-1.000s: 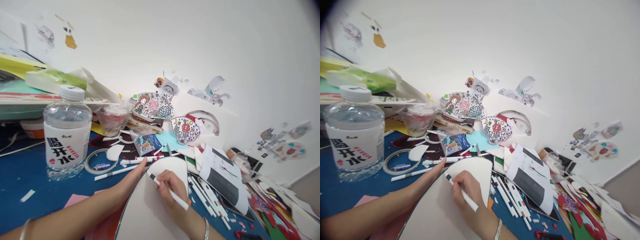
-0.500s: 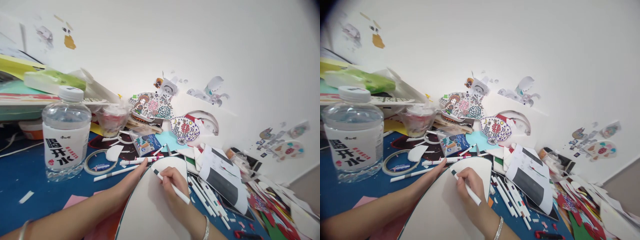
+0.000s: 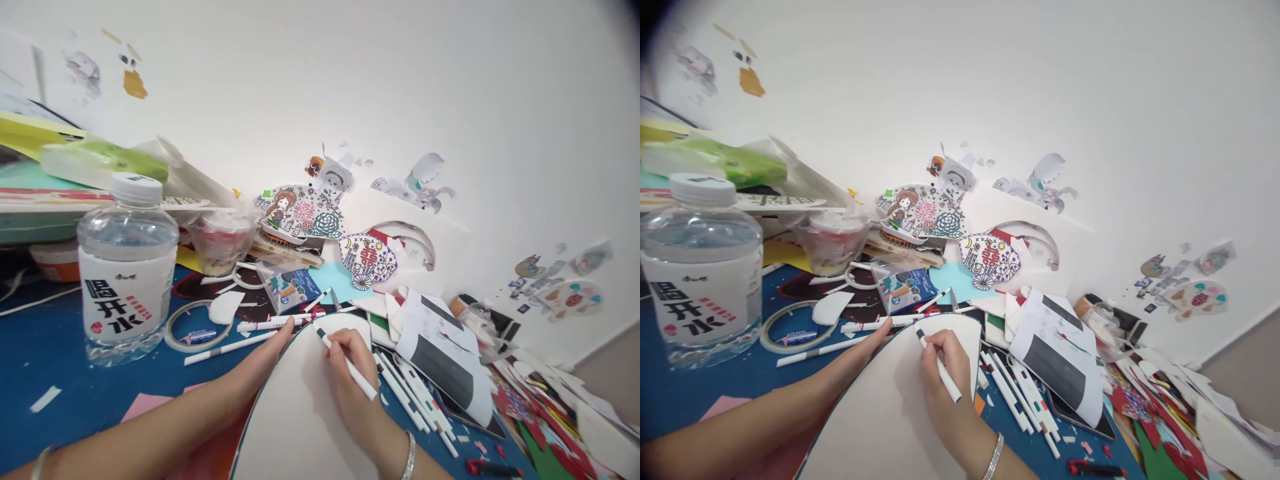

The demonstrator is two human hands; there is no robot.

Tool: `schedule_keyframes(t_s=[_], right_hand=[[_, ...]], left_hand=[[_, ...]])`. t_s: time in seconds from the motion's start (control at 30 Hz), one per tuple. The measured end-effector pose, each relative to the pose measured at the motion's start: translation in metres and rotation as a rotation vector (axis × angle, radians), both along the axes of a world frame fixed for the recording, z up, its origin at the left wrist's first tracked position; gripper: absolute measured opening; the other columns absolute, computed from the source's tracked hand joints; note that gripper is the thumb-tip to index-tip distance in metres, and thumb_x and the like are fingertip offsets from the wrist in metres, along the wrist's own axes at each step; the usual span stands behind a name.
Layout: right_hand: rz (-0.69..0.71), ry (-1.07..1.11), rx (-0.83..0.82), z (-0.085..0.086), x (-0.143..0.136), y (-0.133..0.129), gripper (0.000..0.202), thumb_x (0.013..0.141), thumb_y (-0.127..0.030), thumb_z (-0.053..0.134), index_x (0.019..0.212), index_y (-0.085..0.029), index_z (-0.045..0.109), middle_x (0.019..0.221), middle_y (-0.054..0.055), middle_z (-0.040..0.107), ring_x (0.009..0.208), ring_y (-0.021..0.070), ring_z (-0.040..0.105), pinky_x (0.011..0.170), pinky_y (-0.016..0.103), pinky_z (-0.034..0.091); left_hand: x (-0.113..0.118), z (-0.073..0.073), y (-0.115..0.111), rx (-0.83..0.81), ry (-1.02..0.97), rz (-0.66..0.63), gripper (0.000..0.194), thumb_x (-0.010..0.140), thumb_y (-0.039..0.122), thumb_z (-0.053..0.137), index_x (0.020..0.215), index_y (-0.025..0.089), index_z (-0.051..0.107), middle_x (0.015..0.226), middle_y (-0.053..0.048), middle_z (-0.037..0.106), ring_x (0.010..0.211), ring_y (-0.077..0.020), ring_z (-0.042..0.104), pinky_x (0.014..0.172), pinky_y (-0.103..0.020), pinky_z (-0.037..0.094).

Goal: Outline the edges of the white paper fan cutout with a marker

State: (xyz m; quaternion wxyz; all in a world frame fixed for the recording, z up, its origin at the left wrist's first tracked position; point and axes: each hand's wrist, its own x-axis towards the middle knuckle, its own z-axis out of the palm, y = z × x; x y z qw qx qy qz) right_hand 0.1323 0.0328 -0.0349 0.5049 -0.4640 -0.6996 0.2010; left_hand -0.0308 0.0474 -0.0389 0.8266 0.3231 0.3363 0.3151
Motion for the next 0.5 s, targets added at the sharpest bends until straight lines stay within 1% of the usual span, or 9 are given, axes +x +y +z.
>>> schedule_keyframes(t_s=[0.1, 0.2, 0.27, 0.37, 0.43, 0.5], right_hand=[[-0.065, 0.014, 0.008, 0.001, -0.001, 0.000, 0.021, 0.093, -0.034, 0.043, 0.080, -0.022, 0.053, 0.075, -0.001, 0.053, 0.069, 0.0158, 0.050, 0.062, 0.026, 0.039], [-0.093, 0.050, 0.021, 0.001, -0.001, 0.001, 0.020, 0.092, -0.034, 0.044, 0.078, -0.021, 0.053, 0.075, -0.001, 0.054, 0.069, 0.0165, 0.050, 0.062, 0.027, 0.039], [-0.071, 0.064, 0.011, 0.001, -0.001, 0.002, 0.020, 0.091, -0.034, 0.044, 0.079, -0.021, 0.054, 0.075, 0.000, 0.055, 0.070, 0.0169, 0.051, 0.062, 0.027, 0.039], [-0.013, 0.045, -0.014, 0.001, 0.000, 0.001, 0.020, 0.092, -0.035, 0.044, 0.082, -0.022, 0.055, 0.076, 0.000, 0.055, 0.071, 0.0172, 0.052, 0.063, 0.028, 0.040], [-0.025, 0.034, -0.012, 0.002, 0.000, 0.001, 0.020, 0.092, -0.035, 0.044, 0.080, -0.021, 0.054, 0.075, 0.000, 0.054, 0.071, 0.0170, 0.051, 0.063, 0.027, 0.039], [-0.066, 0.041, 0.000, 0.002, 0.000, 0.002, 0.021, 0.092, -0.034, 0.044, 0.078, -0.021, 0.053, 0.074, -0.001, 0.053, 0.069, 0.0167, 0.050, 0.063, 0.027, 0.039]], left_hand=[[0.001, 0.004, -0.001, -0.066, -0.005, -0.013, 0.067, 0.064, 0.077, 0.049, 0.093, 0.019, 0.067, 0.069, -0.006, 0.072, 0.067, -0.0267, 0.066, 0.069, -0.037, 0.049], [0.002, 0.003, 0.002, -0.064, -0.003, 0.016, 0.069, 0.065, 0.076, 0.050, 0.100, 0.018, 0.065, 0.072, -0.006, 0.073, 0.070, -0.0261, 0.066, 0.069, -0.035, 0.048], [0.002, 0.000, 0.004, -0.041, -0.015, 0.039, 0.068, 0.066, 0.074, 0.051, 0.103, 0.018, 0.064, 0.070, -0.005, 0.072, 0.069, -0.0241, 0.066, 0.067, -0.032, 0.047], [0.001, 0.000, 0.007, -0.012, -0.051, 0.028, 0.066, 0.068, 0.072, 0.051, 0.104, 0.018, 0.063, 0.070, -0.004, 0.072, 0.071, -0.0230, 0.067, 0.068, -0.030, 0.047], [0.001, 0.004, 0.005, -0.008, -0.044, 0.047, 0.065, 0.069, 0.072, 0.051, 0.105, 0.019, 0.063, 0.073, -0.005, 0.073, 0.074, -0.0241, 0.067, 0.070, -0.031, 0.047], [0.000, 0.010, 0.002, -0.024, -0.010, 0.066, 0.066, 0.069, 0.072, 0.051, 0.108, 0.020, 0.062, 0.075, -0.005, 0.073, 0.075, -0.0255, 0.068, 0.071, -0.033, 0.048]])
